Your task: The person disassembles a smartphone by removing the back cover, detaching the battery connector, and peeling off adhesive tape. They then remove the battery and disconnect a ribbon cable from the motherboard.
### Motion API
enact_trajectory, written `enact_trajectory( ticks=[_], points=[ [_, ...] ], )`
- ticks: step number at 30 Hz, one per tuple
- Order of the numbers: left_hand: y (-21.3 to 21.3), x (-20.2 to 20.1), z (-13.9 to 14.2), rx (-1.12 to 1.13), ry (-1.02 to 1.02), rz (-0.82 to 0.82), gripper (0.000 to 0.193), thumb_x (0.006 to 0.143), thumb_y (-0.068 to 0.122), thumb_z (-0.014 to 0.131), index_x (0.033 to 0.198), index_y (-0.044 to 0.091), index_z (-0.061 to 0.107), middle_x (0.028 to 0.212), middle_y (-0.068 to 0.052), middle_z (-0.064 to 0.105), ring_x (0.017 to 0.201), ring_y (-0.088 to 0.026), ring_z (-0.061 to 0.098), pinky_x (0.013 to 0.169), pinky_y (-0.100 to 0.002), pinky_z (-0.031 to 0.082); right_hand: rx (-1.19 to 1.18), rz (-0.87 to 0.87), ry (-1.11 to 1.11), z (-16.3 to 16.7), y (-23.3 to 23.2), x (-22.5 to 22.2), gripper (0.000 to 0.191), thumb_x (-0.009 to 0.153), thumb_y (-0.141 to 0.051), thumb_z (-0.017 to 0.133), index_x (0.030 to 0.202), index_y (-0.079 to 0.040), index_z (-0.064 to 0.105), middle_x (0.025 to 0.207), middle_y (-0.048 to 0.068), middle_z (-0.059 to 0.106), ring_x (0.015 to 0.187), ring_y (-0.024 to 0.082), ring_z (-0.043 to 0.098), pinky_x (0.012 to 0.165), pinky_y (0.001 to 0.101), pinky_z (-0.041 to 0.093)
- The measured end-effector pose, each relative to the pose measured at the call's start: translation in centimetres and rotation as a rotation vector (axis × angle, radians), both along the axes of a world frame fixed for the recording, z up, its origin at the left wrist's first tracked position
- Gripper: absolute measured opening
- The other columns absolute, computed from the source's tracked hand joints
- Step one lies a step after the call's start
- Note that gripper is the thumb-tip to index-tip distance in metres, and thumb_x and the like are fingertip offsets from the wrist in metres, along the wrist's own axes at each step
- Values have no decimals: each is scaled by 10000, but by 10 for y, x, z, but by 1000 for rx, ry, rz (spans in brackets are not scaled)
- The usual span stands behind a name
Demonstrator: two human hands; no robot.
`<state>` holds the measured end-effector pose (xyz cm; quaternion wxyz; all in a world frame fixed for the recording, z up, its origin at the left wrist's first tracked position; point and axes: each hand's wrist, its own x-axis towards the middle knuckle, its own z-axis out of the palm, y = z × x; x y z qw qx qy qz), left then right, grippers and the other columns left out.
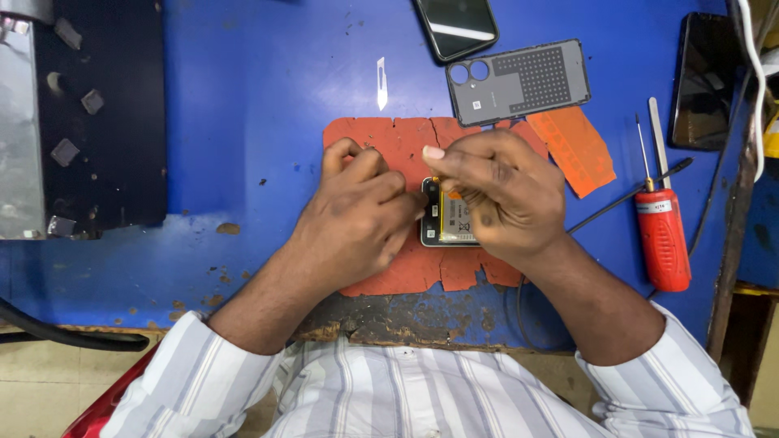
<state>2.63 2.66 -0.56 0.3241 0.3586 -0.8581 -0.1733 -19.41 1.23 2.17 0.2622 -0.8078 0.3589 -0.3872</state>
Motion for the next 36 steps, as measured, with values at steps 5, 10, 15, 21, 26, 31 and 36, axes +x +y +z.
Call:
enact_trajectory(
  ticks=[5,10,15,21,26,31,36],
  points=[
    [-3,-2,2,9,14,124,82,866,99,761,945,113,742,861,-17,566,928,-224,537,950,-462,368,0,12,-38,-3,1,-2,592,888,246,664,1353,-119,650,1132,102,614,933,141,675,811,235,627],
    [-4,-7,2,41,2,144,119,886,135,767,987,106,710,931,-31,580,975,-240,540,959,-460,356,-67,-28,65,4,6,-7,694,770,292,593,1348,-89,653,1125,109,674,978,187,714,800,255,631],
    [-6,-14,-2,31,42,85,179,896,171,772,1043,99,700,1011,-39,597,1032,-257,537,964,-471,346,-25,-9,-31,12,13,-9,604,854,284,612,1370,-32,612,1147,135,646,1067,214,736,879,283,621],
    [-10,-3,-9,-36,-151,251,139,890,149,754,1013,103,708,1022,-42,605,1066,-262,546,987,-518,336,-62,-101,-6,8,9,-14,540,944,259,651,1389,-44,605,1162,115,658,995,181,741,875,255,657],
    [-9,6,-10,-56,-200,398,105,948,121,738,1050,103,722,1079,-41,600,1097,-253,530,1037,-512,328,-18,-79,12,0,6,-16,558,930,253,648,1398,-47,606,1171,117,654,1006,181,733,896,257,661],
    [-9,6,-10,-53,-208,409,93,969,122,737,1057,97,726,1082,-45,596,1097,-248,526,1039,-507,321,-18,-60,29,-1,5,-16,571,910,262,626,1392,-44,609,1161,114,653,1030,182,733,905,264,648],
    [-7,7,-7,-20,-171,381,122,968,125,745,1086,97,728,1100,-50,601,1121,-252,529,1049,-505,322,-142,35,39,-1,2,-12,500,879,227,730,1281,-67,685,1039,94,626,904,140,693,782,238,638]
  ],
)
